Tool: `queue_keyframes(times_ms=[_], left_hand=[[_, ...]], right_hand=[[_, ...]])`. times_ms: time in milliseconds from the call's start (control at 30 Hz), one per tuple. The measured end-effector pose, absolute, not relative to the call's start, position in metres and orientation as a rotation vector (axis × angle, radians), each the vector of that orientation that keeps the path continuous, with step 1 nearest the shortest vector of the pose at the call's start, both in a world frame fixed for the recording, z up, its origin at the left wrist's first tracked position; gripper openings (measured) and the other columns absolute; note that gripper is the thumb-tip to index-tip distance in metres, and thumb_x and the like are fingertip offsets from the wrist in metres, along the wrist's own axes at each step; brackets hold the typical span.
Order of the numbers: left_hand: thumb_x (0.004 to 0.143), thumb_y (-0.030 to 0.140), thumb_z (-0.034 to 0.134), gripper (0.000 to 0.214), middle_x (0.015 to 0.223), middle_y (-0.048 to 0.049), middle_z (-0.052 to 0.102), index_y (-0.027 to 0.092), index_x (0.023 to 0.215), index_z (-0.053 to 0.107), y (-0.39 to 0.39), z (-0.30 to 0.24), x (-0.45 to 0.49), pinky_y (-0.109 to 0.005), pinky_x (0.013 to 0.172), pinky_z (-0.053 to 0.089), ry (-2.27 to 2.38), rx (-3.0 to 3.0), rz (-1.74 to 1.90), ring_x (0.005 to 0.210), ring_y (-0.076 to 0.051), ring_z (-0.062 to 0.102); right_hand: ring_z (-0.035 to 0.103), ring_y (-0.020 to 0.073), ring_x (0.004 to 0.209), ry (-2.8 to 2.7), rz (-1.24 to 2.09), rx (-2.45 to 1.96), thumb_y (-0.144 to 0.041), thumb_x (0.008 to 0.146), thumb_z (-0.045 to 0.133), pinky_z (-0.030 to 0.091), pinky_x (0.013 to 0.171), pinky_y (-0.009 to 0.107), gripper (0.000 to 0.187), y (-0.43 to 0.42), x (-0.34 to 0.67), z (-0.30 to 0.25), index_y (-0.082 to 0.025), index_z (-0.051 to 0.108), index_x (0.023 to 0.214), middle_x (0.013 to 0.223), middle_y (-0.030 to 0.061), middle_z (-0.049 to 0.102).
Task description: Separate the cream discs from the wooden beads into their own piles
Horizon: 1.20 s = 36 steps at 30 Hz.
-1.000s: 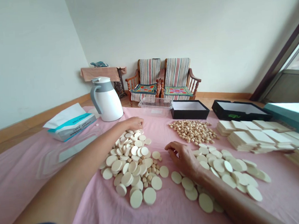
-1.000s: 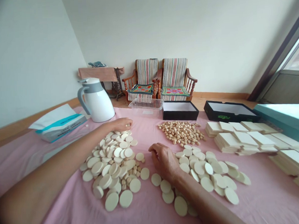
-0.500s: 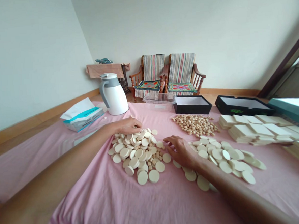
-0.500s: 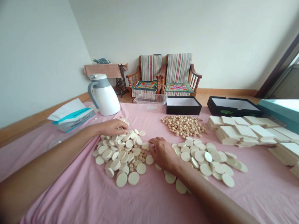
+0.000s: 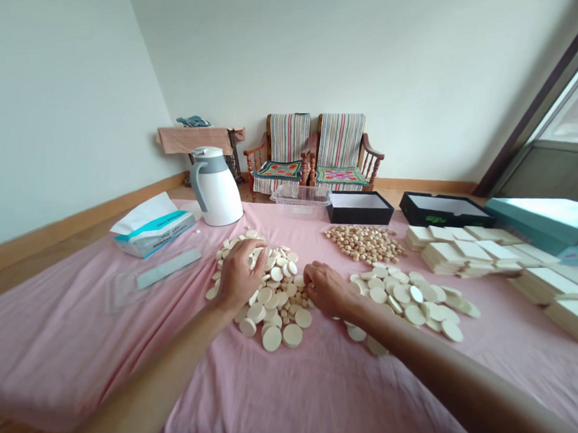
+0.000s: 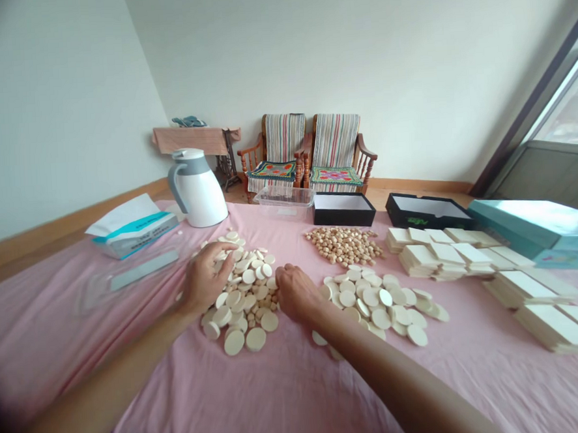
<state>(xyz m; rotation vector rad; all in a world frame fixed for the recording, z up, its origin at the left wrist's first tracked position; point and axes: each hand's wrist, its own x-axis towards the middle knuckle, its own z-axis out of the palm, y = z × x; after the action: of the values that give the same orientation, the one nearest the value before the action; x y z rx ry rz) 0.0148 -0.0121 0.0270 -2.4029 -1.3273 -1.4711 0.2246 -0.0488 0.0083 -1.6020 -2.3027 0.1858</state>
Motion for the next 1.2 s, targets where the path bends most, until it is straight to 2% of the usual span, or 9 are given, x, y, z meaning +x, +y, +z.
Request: queue_keyframes(times_ms=[133, 367, 467, 533, 600, 700, 1067, 1200], left_hand=[[0.086, 0.020, 0.049, 0.015, 0.093, -0.0061, 0.068, 0.017, 0.094, 0.062, -0.008, 0.014, 0.001, -0.033, 0.086, 0.047, -1.283, -2.380, -1.484, 0.093, -0.021, 0.062], [0.085, 0.021, 0.050, 0.014, 0.088, -0.0054, 0.068, 0.017, 0.089, 0.063, 0.003, 0.012, -0.009, -0.031, 0.080, 0.047, -1.350, -2.379, -1.471, 0.087, -0.020, 0.063], [0.085, 0.020, 0.049, 0.014, 0.086, -0.0052, 0.069, 0.017, 0.087, 0.062, 0.002, 0.011, -0.006, -0.031, 0.078, 0.047, -1.349, -2.415, -1.434, 0.085, -0.020, 0.063], [0.085, 0.020, 0.049, 0.013, 0.086, -0.0048, 0.068, 0.017, 0.086, 0.062, 0.002, 0.010, -0.005, -0.031, 0.078, 0.047, -1.355, -2.439, -1.414, 0.084, -0.020, 0.063], [0.085, 0.020, 0.050, 0.013, 0.084, -0.0046, 0.068, 0.018, 0.085, 0.062, 0.002, 0.009, -0.004, -0.031, 0.078, 0.046, -1.363, -2.453, -1.399, 0.084, -0.020, 0.062], [0.085, 0.021, 0.050, 0.012, 0.084, -0.0045, 0.068, 0.018, 0.084, 0.062, 0.002, 0.008, -0.004, -0.032, 0.077, 0.046, -1.363, -2.449, -1.402, 0.083, -0.020, 0.062], [0.085, 0.020, 0.050, 0.012, 0.084, -0.0043, 0.068, 0.018, 0.083, 0.061, 0.001, 0.010, -0.004, -0.032, 0.077, 0.046, -1.337, -2.439, -1.420, 0.082, -0.019, 0.062], [0.085, 0.021, 0.050, 0.012, 0.084, -0.0044, 0.068, 0.018, 0.083, 0.062, 0.002, 0.011, -0.005, -0.032, 0.077, 0.046, -1.342, -2.434, -1.401, 0.082, -0.020, 0.062]], right_hand=[[0.055, 0.0138, 0.073, -2.191, 0.111, -1.688, -0.007, 0.071, 0.051, 0.035, 0.064, 0.022, 0.017, -0.027, 0.250, 0.013, -0.017, 0.060, 0.082, 0.081, 0.0039, 0.063], [0.054, 0.0210, 0.080, -1.842, -0.142, -1.979, -0.009, 0.078, 0.043, 0.035, 0.066, 0.028, 0.021, 0.016, 0.317, 0.028, -0.013, 0.063, 0.084, 0.086, 0.0123, 0.061], [0.055, 0.0218, 0.084, -1.835, -0.205, -1.937, -0.012, 0.079, 0.047, 0.037, 0.069, 0.029, 0.022, 0.018, 0.309, 0.033, -0.014, 0.065, 0.090, 0.091, 0.0132, 0.062], [0.057, 0.0186, 0.078, -1.960, -0.086, -1.806, -0.012, 0.078, 0.051, 0.038, 0.068, 0.026, 0.017, 0.010, 0.289, 0.036, -0.015, 0.066, 0.086, 0.085, 0.0091, 0.064], [0.058, 0.0148, 0.069, -2.154, 0.213, -1.628, -0.012, 0.077, 0.053, 0.039, 0.064, 0.023, 0.014, -0.002, 0.264, 0.038, -0.016, 0.065, 0.081, 0.075, 0.0044, 0.065], [0.059, 0.0126, 0.068, -2.384, 0.507, -1.417, -0.007, 0.074, 0.052, 0.040, 0.063, 0.021, 0.019, -0.023, 0.231, 0.037, -0.017, 0.065, 0.082, 0.078, 0.0032, 0.068], [0.057, 0.0119, 0.077, -2.552, 0.456, -1.387, -0.001, 0.071, 0.049, 0.038, 0.069, 0.020, 0.022, -0.036, 0.217, 0.025, -0.016, 0.061, 0.083, 0.086, 0.0057, 0.062], [0.056, 0.0123, 0.076, -2.563, 0.434, -1.372, -0.005, 0.073, 0.050, 0.038, 0.067, 0.020, 0.017, -0.039, 0.217, 0.029, -0.016, 0.059, 0.082, 0.086, 0.0059, 0.061]])
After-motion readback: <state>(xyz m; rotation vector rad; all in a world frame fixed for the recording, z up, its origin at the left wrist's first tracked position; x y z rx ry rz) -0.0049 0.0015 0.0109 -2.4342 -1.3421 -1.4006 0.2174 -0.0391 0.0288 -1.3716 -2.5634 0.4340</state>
